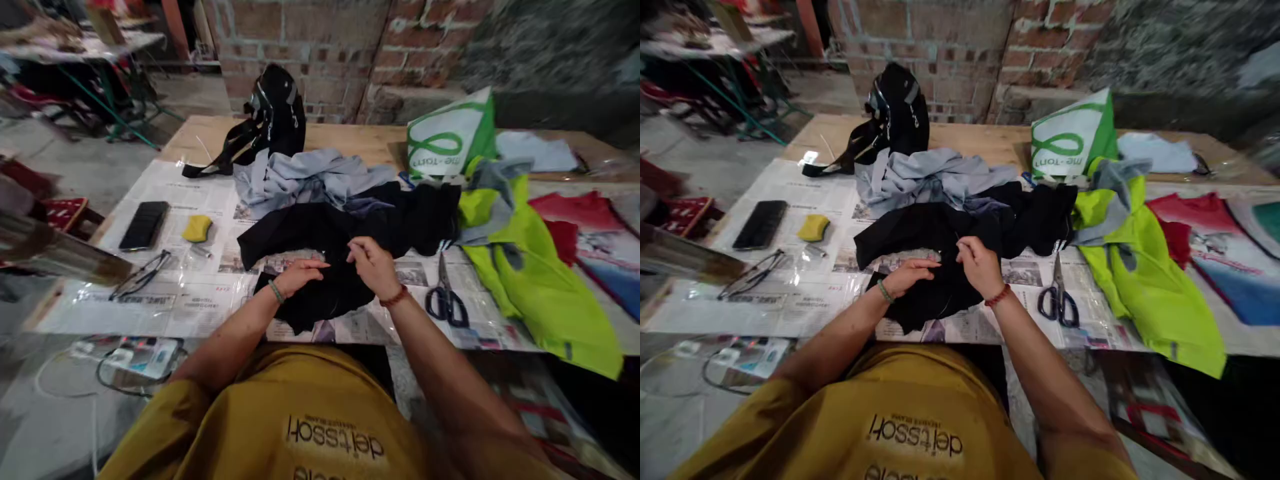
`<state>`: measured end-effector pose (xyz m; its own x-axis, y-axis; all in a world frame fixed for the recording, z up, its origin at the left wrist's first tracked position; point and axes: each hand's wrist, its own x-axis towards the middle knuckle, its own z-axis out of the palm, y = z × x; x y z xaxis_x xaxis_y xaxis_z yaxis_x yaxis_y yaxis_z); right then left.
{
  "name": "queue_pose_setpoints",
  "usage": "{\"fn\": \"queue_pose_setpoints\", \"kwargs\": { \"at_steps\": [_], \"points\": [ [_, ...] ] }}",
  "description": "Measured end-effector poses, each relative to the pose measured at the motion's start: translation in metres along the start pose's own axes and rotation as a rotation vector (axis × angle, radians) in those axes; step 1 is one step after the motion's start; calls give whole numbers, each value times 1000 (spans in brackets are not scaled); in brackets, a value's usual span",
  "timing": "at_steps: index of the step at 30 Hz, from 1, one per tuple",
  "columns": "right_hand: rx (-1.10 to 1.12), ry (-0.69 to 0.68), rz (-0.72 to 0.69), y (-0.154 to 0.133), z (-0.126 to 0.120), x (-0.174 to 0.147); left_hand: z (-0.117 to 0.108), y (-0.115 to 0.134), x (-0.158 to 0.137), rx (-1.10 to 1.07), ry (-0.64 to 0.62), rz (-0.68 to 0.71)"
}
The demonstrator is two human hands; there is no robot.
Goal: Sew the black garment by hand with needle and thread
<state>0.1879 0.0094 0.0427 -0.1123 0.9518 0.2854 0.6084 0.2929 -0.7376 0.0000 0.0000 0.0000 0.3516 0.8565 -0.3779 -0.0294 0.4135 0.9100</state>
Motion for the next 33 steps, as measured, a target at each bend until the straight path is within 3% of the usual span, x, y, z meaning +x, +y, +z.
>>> {"fn": "queue_pose_setpoints", "kwargs": {
  "at_steps": [3,6,14,18,20,26,29,33],
  "points": [
    [-102,-263,-78,0,21,21,-1,0,2,-23,-8,-7],
    [-161,-319,-70,13,35,28,-5,1,4,-88,-25,17],
    [280,154,248,57,35,20,-21,13,5,-117,-49,112],
    [531,249,347,56,31,18,-27,23,-3,102,-181,94],
    [613,265,361,55,28,17,-29,31,-10,299,-168,118],
    [555,247,197,52,20,8,-33,55,-52,863,-11,395],
    [404,202,50,47,17,4,-41,49,-64,1027,23,389],
    [283,160,-66,44,15,1,-45,29,-60,1178,104,309]
  ]
}}
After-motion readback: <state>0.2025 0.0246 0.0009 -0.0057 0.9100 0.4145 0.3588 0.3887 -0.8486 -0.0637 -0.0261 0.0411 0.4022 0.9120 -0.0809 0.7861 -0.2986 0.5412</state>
